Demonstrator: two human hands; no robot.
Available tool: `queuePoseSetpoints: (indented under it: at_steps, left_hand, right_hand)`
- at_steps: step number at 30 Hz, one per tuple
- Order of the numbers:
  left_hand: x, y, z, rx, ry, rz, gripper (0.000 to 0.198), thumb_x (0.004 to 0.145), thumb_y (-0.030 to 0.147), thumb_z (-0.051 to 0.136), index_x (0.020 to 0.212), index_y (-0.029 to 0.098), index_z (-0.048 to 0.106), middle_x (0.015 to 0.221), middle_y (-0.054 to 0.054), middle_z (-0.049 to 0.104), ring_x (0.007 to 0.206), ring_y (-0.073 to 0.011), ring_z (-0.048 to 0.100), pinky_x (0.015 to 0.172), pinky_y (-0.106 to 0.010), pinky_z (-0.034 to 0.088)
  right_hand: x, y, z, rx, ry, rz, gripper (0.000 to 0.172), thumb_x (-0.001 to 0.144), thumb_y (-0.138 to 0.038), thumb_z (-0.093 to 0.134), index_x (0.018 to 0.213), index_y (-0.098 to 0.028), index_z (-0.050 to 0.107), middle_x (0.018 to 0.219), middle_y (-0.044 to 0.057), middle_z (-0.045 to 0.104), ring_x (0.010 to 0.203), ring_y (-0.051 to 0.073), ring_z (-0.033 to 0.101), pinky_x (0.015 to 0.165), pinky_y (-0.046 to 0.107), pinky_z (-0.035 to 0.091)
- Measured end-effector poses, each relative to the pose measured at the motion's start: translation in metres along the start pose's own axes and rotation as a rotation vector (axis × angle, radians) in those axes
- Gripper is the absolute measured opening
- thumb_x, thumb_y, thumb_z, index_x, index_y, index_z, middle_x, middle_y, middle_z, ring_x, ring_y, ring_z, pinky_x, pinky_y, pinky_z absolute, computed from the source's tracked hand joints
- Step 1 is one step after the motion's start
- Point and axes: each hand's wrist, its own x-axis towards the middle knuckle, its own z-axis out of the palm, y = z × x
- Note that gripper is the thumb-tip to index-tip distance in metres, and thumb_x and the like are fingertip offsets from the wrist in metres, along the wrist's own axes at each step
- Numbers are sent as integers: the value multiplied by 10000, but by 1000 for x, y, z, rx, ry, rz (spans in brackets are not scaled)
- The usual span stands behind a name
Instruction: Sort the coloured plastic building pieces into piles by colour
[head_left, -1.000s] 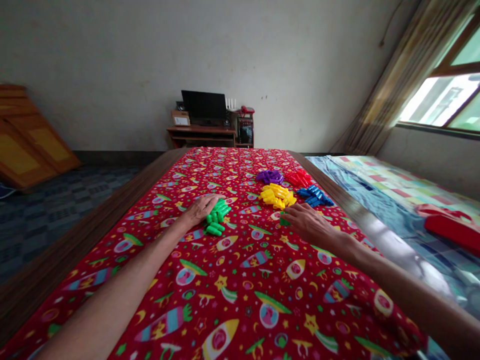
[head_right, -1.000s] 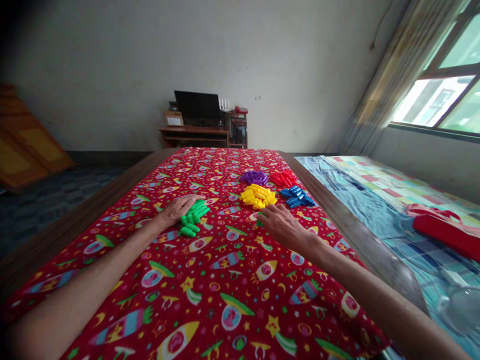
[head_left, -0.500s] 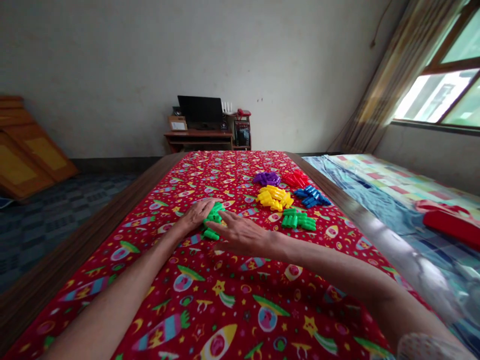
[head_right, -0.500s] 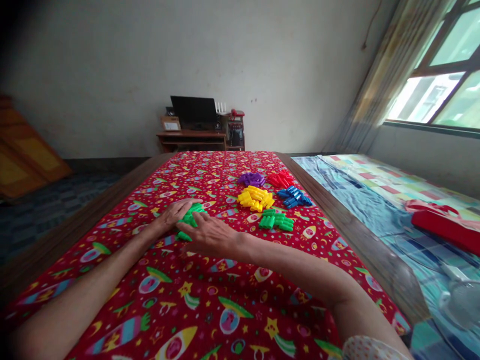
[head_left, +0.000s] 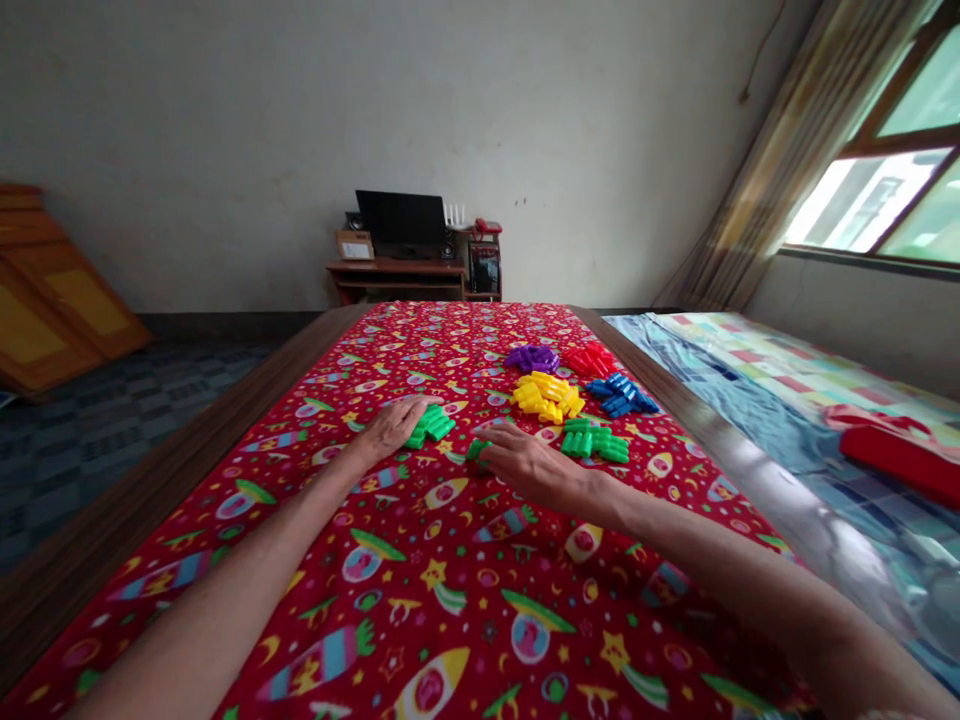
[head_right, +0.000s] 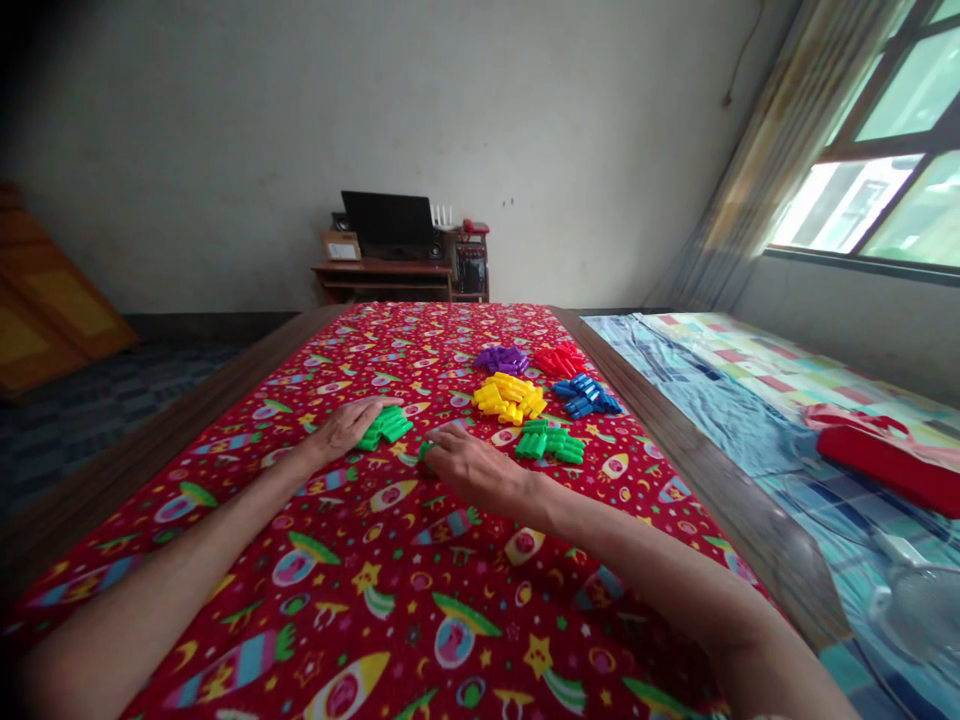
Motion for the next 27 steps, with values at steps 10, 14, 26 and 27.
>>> queuePoseSetpoints:
  at_steps: [10,14,26,27]
  left_hand:
    - [1,-3,-2,46,-27,18,599,924,491,200,1120,192,681,1185,-86,704,1192,-239,602,1082,-371,425]
    - [2,-4,0,25,-12,2,599,933,495,213,1149,168,666,1211,-101,693,1180,-238,610,1079,-371,429]
    - [1,-5,0,37,-16,29,615,942,483,193,1189,141,641,1240,-107,679,1191,-225,602,1091,-361,416]
    - [1,-5,1,36,-16,28,614,942,483,192,1188,145,642,1240,-105,679,1191,-224,602,1091,-364,417]
  right_hand:
    - [-86,3,-44,126,271,220,142,944,-187,517,1004,-173,645,919,74,717,825,159,687,718,268,557]
    - [-116,18,-56,39,294,306,154,920,-165,528,962,-183,675,864,56,736,741,149,696,656,238,540]
    - [-73,17,-52,7,190,215,227,970,-151,448,998,-162,672,962,104,728,887,170,685,775,284,537]
    - [-60,11,-48,13,122,167,225,974,-150,443,1015,-156,664,944,101,720,871,165,676,770,278,528]
